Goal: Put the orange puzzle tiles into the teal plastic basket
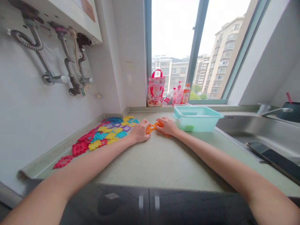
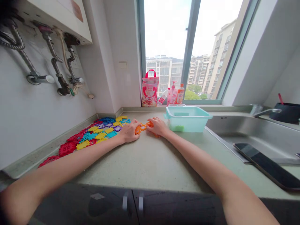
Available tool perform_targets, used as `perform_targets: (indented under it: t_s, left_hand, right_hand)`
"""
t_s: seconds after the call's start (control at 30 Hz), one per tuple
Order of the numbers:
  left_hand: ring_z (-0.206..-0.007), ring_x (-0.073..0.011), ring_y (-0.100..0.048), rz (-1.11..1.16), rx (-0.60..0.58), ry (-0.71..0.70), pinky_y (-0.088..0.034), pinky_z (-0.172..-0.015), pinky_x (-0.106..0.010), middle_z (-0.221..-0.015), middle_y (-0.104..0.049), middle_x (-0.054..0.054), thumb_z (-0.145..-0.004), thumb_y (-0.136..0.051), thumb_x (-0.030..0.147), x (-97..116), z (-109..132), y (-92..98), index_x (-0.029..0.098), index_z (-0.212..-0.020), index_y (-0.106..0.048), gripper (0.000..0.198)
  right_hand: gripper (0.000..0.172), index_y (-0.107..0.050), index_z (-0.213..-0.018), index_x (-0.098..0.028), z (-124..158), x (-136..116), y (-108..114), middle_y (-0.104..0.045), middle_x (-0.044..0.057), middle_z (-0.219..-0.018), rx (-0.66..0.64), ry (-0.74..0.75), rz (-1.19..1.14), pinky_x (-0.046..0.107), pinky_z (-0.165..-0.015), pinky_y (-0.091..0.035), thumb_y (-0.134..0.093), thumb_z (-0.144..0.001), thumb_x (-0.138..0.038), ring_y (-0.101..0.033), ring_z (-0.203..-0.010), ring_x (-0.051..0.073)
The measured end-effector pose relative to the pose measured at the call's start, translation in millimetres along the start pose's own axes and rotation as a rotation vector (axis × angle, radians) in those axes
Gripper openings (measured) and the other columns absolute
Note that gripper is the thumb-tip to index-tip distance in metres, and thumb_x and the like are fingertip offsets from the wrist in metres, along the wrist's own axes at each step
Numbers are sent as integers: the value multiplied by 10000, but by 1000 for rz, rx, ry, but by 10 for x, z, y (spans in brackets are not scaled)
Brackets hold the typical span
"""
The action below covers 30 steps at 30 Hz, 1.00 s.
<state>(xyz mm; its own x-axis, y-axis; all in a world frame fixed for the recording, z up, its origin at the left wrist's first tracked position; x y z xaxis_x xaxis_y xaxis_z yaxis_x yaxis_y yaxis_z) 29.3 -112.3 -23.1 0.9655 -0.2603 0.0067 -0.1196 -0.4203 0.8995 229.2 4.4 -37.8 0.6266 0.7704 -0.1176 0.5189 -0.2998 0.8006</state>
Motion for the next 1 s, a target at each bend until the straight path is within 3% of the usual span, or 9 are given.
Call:
perform_targets:
  t_s: [0.17, 0.33, 0.47, 0.7, 1.0]
  left_hand:
    - [-1051, -297, -732, 33, -18, 129, -592, -905, -401, -1459, -573, -59, -818, -707, 624, -69, -402, -266, 333, -1419, -632, 672]
    - [-1099, -332, -715, 25, -91, 187, -569, -908, -410, -1250, -738, -59, -814, -671, 672, -97, -609, -402, 343, -1298, -719, 587]
    - [-1042, -324, -724, 4, -97, 174, -565, -877, -399, -1210, -745, -78, -805, -668, 653, -55, -548, -336, 299, -1235, -731, 561]
    - [-1000, -298, -730, 31, -77, 48, -555, -888, -381, -1229, -709, -71, -802, -671, 654, 49, -286, -176, 277, -1226, -706, 569]
    - [-1027, -317, -727, 67, -66, 61, -559, -863, -404, -1263, -654, -93, -785, -693, 652, 48, -266, -128, 276, -1217, -631, 576]
  right_hand:
    - [491, -710, -1305, -207, -32, 78, -163, -720, 123, -1224, -85, -46, -146, 371, -1016, -504, -778, -854, -390, -679, -1104, 261]
    - [519, -683, -1308, -235, -24, 168, -153, -782, 52, -1081, -167, -97, -235, 335, -865, -530, -789, -819, -373, -712, -951, 241]
    - [459, -716, -1246, -250, -18, 189, -88, -789, 36, -1058, -174, -90, -196, 311, -852, -515, -797, -802, -335, -712, -945, 228]
    - [520, -698, -1271, -231, 92, 127, 57, -755, 65, -1073, -123, -34, -156, 321, -854, -521, -827, -773, -302, -701, -926, 221]
    - [614, -652, -1325, -230, 146, 23, 84, -654, 64, -1163, -92, 4, -174, 318, -895, -528, -835, -741, -194, -678, -945, 196]
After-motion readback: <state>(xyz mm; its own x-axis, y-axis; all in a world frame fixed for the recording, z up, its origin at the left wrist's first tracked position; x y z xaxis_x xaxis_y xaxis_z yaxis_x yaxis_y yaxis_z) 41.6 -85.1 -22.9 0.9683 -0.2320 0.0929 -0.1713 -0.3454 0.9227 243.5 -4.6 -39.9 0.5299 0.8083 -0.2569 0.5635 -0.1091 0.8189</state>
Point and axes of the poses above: each hand's wrist, its own z-axis away from the middle knuckle, its own y-axis out of the back of the hand, x = y × z, the point moved 2 cm from there along -z, towards the middle knuckle
